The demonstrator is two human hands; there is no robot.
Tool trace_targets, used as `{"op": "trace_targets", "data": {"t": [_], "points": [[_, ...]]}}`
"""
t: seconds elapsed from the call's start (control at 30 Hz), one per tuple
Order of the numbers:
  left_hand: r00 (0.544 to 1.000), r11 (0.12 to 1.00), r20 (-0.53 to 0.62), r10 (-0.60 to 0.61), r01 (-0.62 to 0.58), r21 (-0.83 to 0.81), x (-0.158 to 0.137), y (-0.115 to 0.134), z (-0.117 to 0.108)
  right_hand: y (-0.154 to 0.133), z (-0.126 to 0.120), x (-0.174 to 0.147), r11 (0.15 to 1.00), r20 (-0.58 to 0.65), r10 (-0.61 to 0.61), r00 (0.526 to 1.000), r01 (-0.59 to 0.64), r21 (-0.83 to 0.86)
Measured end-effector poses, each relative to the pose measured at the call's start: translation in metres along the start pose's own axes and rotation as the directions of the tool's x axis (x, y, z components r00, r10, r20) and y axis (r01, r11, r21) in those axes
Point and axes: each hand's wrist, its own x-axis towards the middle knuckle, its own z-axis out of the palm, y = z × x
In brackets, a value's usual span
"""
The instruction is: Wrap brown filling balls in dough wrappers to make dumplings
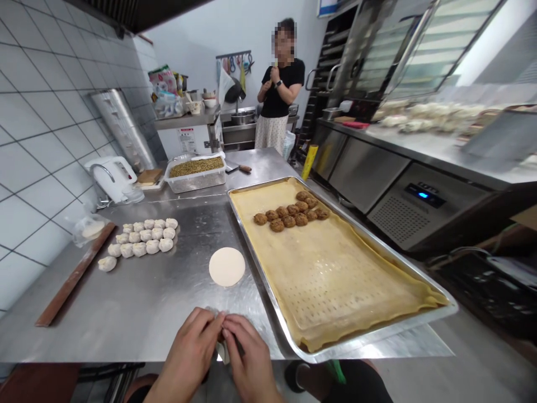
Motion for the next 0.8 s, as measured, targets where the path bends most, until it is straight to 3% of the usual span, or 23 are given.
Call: {"op": "trace_targets", "data": {"t": [0.1, 0.23, 0.43, 0.6, 0.73, 0.8], "points": [[1.000, 1.000, 0.012, -0.029, 0.029, -0.003, -0.0003, -0.0003, -0.0007, 0.0058, -0.0004, -0.0009, 0.999, -0.045, -0.022, 0.999, 0.020, -0.040], [0.999, 0.999, 0.001, -0.051, 0.051, -0.003, 0.0001, 0.0003, 0.0003, 0.0025, 0.0003, 0.0056, 0.988, -0.079, 0.151, 0.985, -0.149, 0.034], [1.000, 1.000, 0.016, 0.011, -0.011, 0.011, -0.0012, -0.0027, 0.0002, 0.0025, 0.0005, 0.0019, 1.000, -0.015, -0.016, 1.000, 0.016, -0.014], [1.000, 1.000, -0.014, -0.028, 0.028, 0.000, -0.0017, -0.0002, 0.0030, -0.0001, -0.0008, 0.0074, 0.982, -0.056, 0.178, 0.982, -0.174, 0.078], [1.000, 1.000, 0.026, -0.015, 0.015, 0.010, -0.0019, -0.0017, 0.0025, -0.0024, -0.0005, 0.0062, 0.998, 0.022, 0.041, 0.999, -0.042, 0.056], [1.000, 1.000, 0.019, -0.012, 0.012, -0.008, -0.0022, -0.0019, 0.0021, 0.0005, -0.0010, 0.0054, 0.999, 0.014, 0.028, 1.000, -0.029, 0.046]]}}
